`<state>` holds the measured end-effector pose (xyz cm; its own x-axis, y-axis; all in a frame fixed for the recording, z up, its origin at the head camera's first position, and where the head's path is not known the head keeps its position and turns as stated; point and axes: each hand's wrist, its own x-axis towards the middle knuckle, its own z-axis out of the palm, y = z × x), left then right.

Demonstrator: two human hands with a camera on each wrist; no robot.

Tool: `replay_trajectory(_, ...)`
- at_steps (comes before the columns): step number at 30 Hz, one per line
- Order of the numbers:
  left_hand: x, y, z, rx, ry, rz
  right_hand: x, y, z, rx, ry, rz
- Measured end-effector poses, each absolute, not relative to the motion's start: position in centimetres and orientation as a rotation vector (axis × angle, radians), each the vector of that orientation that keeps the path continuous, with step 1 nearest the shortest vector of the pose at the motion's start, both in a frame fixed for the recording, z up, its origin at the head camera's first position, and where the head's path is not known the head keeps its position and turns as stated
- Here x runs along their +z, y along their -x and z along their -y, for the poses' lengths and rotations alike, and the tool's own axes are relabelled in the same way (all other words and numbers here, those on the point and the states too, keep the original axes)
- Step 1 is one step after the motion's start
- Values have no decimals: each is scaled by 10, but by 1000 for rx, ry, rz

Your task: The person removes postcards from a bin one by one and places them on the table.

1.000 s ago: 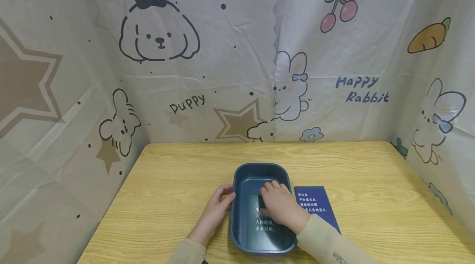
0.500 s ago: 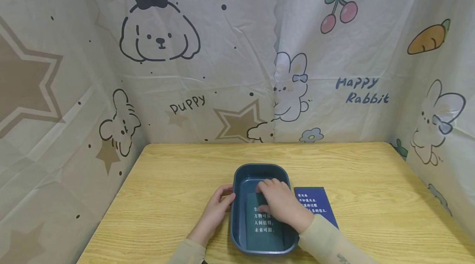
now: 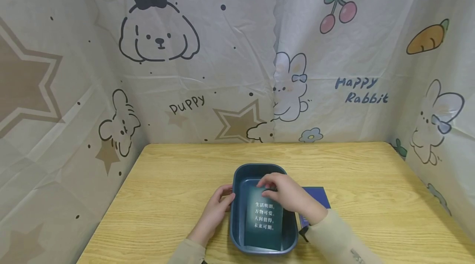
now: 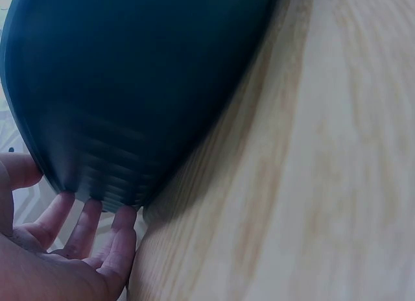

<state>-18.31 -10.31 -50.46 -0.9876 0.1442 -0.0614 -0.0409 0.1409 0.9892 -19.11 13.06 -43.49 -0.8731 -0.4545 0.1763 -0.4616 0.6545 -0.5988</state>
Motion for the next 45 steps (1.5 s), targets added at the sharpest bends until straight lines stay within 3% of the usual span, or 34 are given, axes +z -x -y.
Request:
replay_trajectory(21,-506,182,104,1981,-113,-2248,-420,190,-162,1258,-418,2723)
replay_trajectory(28,-478,169,102,1964,-140,-2252,-409,192,-178,1238,-316,2716)
replay_trajectory(35,-503,184,103,1975,-110,-2262,-402,196,-197,1212,-275,2725)
replay_trajectory(45,-502,183,101,1967,-100,-2283,-402,201,-229,1249,-281,2762)
